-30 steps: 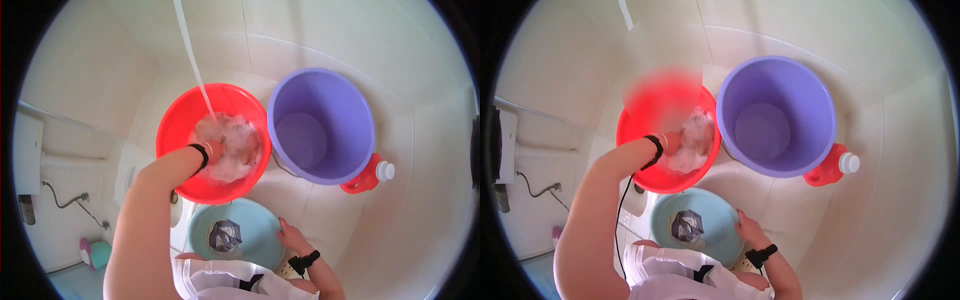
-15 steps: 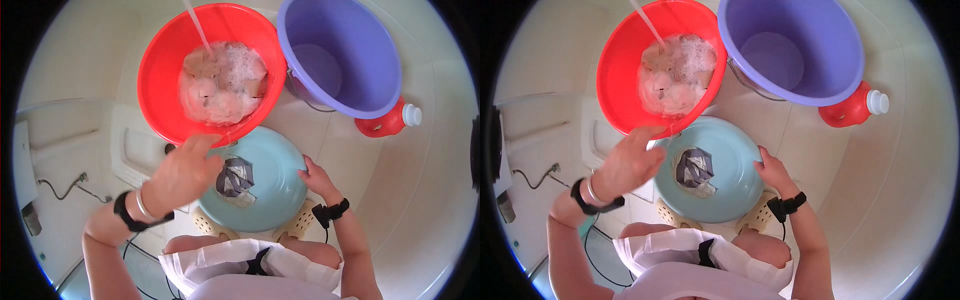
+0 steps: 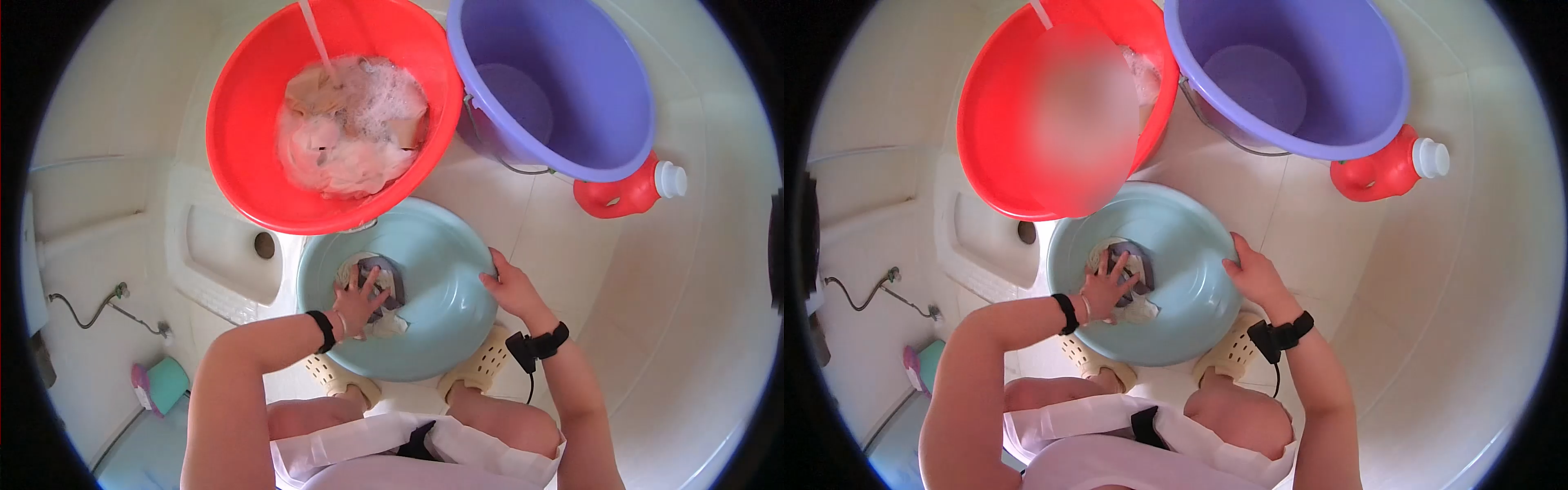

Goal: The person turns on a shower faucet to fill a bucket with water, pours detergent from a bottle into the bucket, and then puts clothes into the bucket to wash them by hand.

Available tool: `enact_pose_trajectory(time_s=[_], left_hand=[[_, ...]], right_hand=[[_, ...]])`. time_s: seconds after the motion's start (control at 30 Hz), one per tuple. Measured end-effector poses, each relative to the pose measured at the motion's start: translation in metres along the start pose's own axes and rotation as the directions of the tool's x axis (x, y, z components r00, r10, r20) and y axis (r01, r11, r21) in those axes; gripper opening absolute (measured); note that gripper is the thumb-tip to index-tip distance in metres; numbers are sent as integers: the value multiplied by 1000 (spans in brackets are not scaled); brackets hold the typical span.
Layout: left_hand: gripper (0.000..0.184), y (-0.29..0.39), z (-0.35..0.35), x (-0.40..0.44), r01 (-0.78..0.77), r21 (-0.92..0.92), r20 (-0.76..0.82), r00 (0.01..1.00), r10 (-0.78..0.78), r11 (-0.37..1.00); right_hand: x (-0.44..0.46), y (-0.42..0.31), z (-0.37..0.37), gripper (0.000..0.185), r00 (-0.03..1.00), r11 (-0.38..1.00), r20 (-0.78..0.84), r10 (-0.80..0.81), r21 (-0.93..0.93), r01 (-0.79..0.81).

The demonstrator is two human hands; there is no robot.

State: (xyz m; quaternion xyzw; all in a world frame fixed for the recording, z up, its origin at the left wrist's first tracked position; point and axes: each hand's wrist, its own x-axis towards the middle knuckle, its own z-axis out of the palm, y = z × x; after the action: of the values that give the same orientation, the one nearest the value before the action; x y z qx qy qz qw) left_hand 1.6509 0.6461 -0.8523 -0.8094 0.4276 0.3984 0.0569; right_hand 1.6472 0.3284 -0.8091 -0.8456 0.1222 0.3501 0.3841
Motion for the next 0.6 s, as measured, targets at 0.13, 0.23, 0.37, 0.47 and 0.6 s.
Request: enact_pose_trajectory(time_s=[0.13, 0.23, 0.37, 0.47, 0.6], left_hand=[[65, 0, 60, 16, -69, 50, -130, 989, 75, 996], [47, -12, -2, 2, -89, -353, -81, 995, 64, 931], [40, -11, -142, -65, -147, -490, -381, 923, -60, 859], [44, -32, -233, -113, -168, -497, -546, 823, -157, 852], [60, -96, -289, -104, 69, -568, -455, 804, -383, 820]], right_hand=[[-1, -7, -5, 54, 1000, 997, 16, 23, -77, -22], [1, 5, 2, 54, 1000, 996, -15, -18, -88, 17], [0, 7, 2, 53, 995, 995, -20, -93, -30, 92], [-3, 4, -2, 53, 997, 995, -3, -81, -55, 81], [0, 7, -1, 53, 991, 990, -2, -131, -55, 131]])
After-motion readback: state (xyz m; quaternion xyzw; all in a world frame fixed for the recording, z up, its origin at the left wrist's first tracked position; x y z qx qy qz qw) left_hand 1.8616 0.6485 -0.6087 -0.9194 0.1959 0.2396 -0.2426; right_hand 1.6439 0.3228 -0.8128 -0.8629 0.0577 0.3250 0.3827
